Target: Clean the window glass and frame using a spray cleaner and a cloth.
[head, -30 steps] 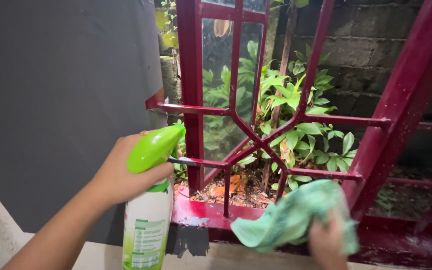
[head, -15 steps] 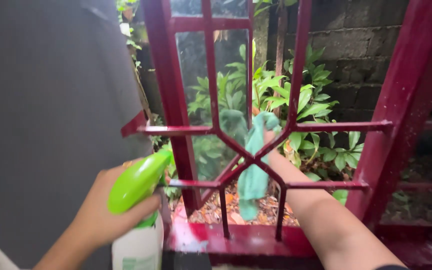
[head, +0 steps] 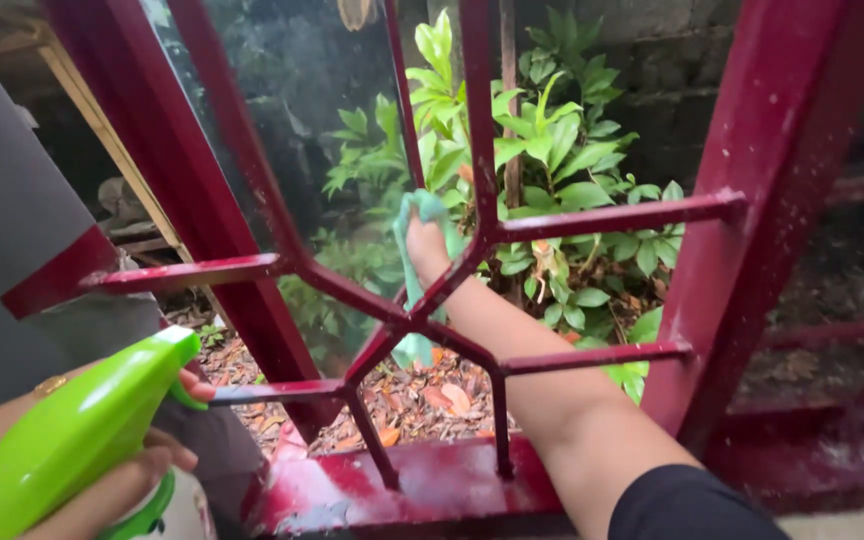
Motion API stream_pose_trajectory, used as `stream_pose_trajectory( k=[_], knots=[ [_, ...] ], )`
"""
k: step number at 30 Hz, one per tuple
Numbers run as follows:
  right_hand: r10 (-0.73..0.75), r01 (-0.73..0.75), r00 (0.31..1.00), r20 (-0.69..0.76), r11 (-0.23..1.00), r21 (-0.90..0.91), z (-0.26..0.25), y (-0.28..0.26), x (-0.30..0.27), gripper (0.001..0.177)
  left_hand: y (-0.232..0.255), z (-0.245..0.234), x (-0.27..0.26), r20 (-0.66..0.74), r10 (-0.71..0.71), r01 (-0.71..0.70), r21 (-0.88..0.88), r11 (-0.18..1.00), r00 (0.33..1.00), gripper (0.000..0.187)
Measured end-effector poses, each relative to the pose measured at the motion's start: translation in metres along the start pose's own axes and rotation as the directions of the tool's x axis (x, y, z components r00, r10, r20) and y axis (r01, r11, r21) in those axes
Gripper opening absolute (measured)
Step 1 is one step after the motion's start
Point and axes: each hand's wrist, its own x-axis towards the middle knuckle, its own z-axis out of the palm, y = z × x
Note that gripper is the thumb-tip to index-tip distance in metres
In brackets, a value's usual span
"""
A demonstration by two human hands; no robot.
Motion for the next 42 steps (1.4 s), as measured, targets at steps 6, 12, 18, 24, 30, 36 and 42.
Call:
stream_pose_trajectory(
  k=[6, 12, 18, 24, 30, 36, 42],
  knots=[
    [-0.305, 0.304, 0.952, 0.036, 0.952, 0.036, -0.005, -0.008, 0.001, 0.06, -0.085, -0.062, 0.024, 0.244, -0.368, 0.424, -0.242, 0.873, 0.897, 0.067],
    [-0.141, 0.144, 0.988, -0.065, 0.989, 0.033, -0.017, 0.028, 0.052, 0.054, -0.013, -0.002, -0.014, -0.102, -0.076, 0.089, 0.128, 0.988, 0.992, 0.066],
    [-0.042, 0.041, 0.997, -0.063, 0.999, -0.016, -0.052, -0.027, -0.015, 0.045, -0.004, 0.004, -0.018, -0.109, -0.039, 0.053, 0.133, 0.99, 0.993, 0.061],
    [-0.462, 0.356, 0.81, -0.362, 0.877, -0.321, -0.1, -0.003, -0.036, 0.029, 0.042, 0.04, -0.014, -0.139, 0.089, -0.027, 0.394, 0.919, 0.986, 0.054],
    [-0.109, 0.119, 0.887, -0.448, 0.993, -0.006, -0.097, -0.025, -0.09, 0.014, 0.069, 0.077, -0.019, 0.028, 0.231, -0.22, 0.433, 0.874, 0.973, 0.052],
    [-0.002, -0.051, 0.917, -0.398, 0.991, -0.122, -0.064, -0.035, -0.11, 0.013, 0.11, 0.112, -0.021, 0.05, 0.202, -0.208, 0.221, 0.953, 0.978, 0.062],
    [-0.365, 0.356, 0.923, -0.124, 0.93, -0.089, -0.062, -0.117, -0.174, 0.032, 0.09, 0.104, -0.018, 0.146, 0.294, -0.327, 0.324, 0.888, 0.945, 0.056]
  ],
)
